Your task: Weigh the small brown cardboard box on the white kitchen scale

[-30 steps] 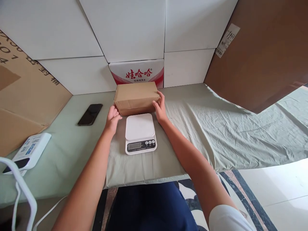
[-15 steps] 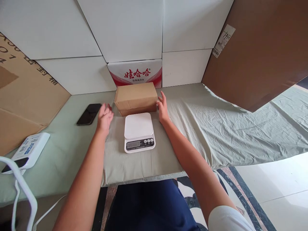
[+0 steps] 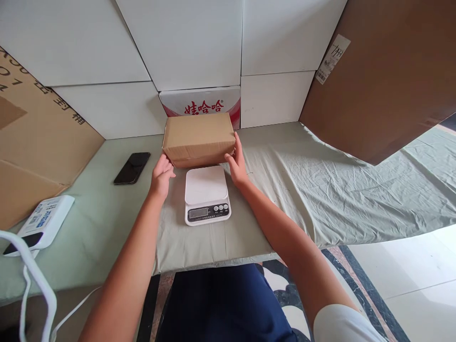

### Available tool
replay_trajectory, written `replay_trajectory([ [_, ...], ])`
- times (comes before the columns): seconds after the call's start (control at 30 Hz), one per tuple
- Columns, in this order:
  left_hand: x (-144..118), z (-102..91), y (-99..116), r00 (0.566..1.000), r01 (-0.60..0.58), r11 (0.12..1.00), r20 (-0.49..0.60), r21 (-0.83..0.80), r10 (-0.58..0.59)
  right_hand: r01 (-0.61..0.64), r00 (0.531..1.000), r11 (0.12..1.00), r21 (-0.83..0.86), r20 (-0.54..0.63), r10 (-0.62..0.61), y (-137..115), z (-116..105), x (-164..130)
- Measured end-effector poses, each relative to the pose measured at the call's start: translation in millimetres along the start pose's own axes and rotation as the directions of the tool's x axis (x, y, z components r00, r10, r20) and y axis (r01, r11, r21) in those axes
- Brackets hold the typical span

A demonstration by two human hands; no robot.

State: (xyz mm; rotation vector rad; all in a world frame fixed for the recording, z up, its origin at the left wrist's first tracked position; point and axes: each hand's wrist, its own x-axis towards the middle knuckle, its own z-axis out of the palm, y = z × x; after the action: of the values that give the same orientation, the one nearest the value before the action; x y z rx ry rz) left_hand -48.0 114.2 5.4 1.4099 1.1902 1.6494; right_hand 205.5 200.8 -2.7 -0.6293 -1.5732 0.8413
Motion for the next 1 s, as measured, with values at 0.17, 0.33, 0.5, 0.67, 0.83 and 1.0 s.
replay_trajectory([
  [0.17,-47.4,-0.8,31.7,0.995,-0.095,0.990,0.002,0.104,0.095,0.069,0.997,0.998,0.005,-0.016,-0.069,-32.2,-8.3,-28.9],
  [0.33,-112.7,-0.3,41.1,0.999,-0.038,0.995,0.001,0.093,0.038,-0.037,0.999,0.999,-0.032,0.024,0.038,-53.7,-26.5,-78.6],
  [0.5,-150.3,3.4,41.5,1.000,0.005,0.997,-0.005,0.076,-0.005,-0.067,0.996,0.997,-0.046,0.048,0.069,-57.9,-31.6,-100.5],
  [0.67,-139.3,5.9,43.6,0.999,0.020,0.997,-0.038,0.073,-0.017,-0.073,0.994,0.997,-0.041,0.076,0.076,-58.9,-25.5,-99.2],
  [0.83,-129.9,7.2,45.6,0.997,0.078,0.993,-0.027,0.086,-0.076,-0.076,0.995,0.997,-0.012,0.066,0.077,-67.7,-23.4,-97.5],
  [1.0,-129.3,9.4,49.2,0.995,0.095,0.992,-0.039,0.087,-0.092,-0.087,0.995,0.995,-0.045,0.049,0.089,-73.4,-23.7,-98.5],
])
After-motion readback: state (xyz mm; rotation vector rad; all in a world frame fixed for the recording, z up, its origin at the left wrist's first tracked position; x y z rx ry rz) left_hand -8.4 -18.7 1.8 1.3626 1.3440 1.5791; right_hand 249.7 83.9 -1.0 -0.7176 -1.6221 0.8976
